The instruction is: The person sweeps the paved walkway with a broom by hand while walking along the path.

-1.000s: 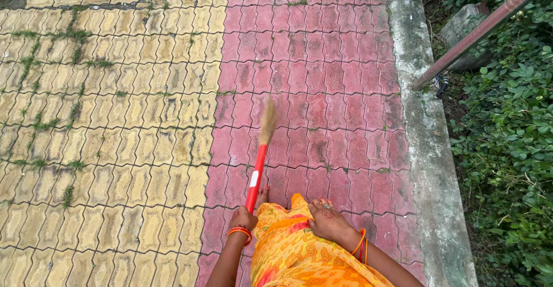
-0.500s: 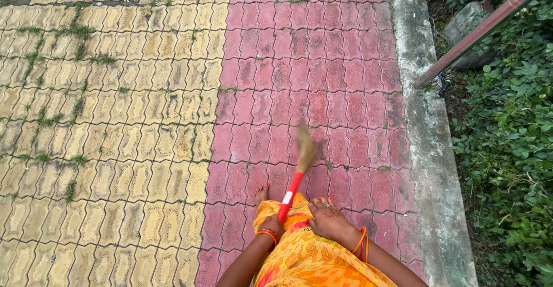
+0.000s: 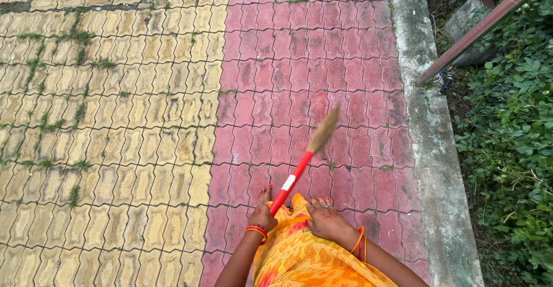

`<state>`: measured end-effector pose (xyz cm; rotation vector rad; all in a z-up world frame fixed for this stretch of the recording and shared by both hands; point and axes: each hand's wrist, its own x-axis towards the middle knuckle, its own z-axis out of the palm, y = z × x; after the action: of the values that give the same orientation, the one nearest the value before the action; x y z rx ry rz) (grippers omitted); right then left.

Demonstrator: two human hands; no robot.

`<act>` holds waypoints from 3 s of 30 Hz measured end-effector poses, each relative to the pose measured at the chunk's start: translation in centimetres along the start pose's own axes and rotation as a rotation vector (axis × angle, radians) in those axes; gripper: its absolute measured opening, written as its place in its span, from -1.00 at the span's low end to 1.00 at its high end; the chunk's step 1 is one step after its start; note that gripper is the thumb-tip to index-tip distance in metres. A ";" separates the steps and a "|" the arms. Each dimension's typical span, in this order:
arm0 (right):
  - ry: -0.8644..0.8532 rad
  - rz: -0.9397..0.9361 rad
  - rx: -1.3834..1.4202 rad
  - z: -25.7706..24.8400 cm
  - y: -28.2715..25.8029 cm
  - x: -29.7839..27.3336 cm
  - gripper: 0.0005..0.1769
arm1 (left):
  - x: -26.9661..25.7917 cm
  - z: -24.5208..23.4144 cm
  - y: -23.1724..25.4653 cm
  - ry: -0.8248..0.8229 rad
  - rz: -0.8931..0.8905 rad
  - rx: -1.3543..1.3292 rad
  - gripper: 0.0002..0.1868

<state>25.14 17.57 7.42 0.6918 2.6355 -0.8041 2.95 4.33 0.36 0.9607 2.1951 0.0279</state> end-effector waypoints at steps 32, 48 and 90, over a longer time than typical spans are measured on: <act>-0.048 0.075 0.061 -4.6 -5.1 16.1 -0.32 | 9.6 -11.7 -5.5 -0.162 0.113 0.117 -0.52; -0.046 0.231 0.106 -4.4 -8.0 19.7 -0.35 | 18.4 -19.2 -7.7 -0.017 -0.111 -0.037 -0.61; -0.080 -0.021 0.073 -11.9 5.0 21.2 -0.36 | 16.1 -12.2 8.3 -0.226 0.123 0.095 -0.56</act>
<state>8.30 35.80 6.00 0.6375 2.5577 -0.9185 -6.89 23.78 1.89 1.0953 1.9435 -0.1231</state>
